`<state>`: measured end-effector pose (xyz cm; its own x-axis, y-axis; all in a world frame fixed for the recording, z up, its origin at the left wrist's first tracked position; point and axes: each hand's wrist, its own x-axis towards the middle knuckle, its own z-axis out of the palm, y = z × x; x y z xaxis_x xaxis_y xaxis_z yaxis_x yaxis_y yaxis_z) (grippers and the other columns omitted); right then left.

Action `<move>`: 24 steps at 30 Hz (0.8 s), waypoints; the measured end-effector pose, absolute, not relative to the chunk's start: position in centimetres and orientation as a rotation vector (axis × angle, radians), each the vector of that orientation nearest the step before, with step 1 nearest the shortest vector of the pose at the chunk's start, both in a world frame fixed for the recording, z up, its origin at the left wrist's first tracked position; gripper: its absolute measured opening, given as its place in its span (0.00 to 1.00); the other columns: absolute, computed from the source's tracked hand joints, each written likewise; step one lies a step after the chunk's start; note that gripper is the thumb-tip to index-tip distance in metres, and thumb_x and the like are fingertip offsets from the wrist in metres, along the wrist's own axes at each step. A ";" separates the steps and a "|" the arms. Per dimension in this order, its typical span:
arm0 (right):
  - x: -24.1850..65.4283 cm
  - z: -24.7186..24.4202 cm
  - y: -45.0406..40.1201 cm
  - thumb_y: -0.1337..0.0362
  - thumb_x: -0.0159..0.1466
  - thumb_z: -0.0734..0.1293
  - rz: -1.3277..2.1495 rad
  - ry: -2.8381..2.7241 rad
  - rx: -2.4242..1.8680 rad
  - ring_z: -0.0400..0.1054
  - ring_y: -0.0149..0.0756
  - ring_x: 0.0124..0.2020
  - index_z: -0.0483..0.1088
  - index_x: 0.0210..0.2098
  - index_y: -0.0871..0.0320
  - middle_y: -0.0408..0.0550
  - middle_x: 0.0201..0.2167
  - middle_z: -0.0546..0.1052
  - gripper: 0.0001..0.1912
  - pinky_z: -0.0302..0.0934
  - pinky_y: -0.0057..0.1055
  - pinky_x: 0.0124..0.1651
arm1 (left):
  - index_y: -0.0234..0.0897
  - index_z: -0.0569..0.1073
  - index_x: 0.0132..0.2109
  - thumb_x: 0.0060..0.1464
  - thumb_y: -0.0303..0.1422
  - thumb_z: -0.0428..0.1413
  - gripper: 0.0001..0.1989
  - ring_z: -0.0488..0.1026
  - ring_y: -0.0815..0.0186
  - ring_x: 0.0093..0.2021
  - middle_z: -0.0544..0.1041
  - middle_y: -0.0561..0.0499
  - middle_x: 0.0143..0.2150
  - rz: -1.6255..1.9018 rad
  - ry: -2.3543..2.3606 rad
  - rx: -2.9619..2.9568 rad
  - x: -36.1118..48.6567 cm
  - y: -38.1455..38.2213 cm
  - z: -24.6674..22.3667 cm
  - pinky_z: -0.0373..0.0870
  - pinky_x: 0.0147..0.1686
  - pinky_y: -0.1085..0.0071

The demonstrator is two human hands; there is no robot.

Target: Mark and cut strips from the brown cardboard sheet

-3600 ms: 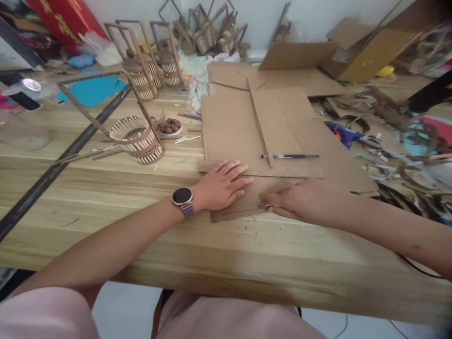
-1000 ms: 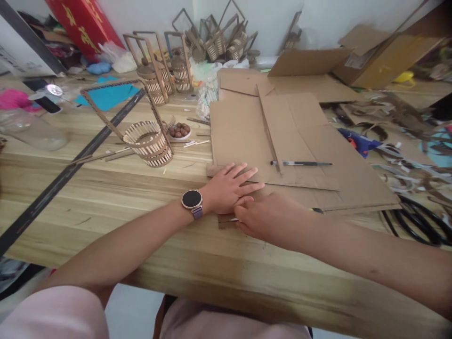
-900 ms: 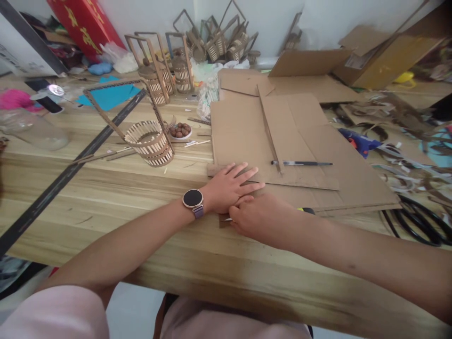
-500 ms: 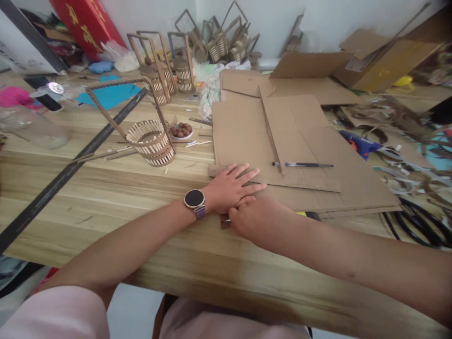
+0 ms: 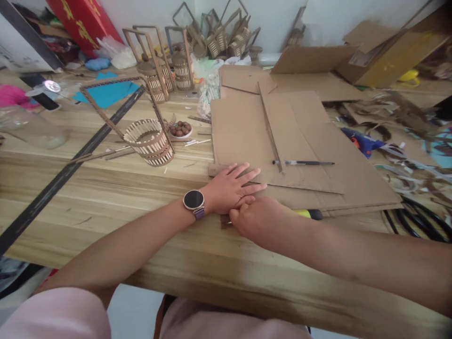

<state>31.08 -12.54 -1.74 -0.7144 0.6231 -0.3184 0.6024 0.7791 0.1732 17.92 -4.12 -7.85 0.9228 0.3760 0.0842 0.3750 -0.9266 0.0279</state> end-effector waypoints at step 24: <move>48.8 -2.2 -7.2 0.58 0.72 0.58 0.559 2.475 1.838 0.67 0.50 0.54 0.66 0.63 0.60 0.63 0.59 0.72 0.23 0.58 0.39 0.49 | 0.32 0.60 0.71 0.70 0.45 0.45 0.31 0.44 0.43 0.75 0.52 0.35 0.75 0.390 0.772 3.072 17.2 -4.6 -8.5 0.40 0.70 0.39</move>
<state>48.78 -7.18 -2.22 -0.3117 0.9283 0.2026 0.9253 0.2482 0.2866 17.18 -4.60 -8.45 0.8532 0.4592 0.2474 0.4715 -0.8818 0.0106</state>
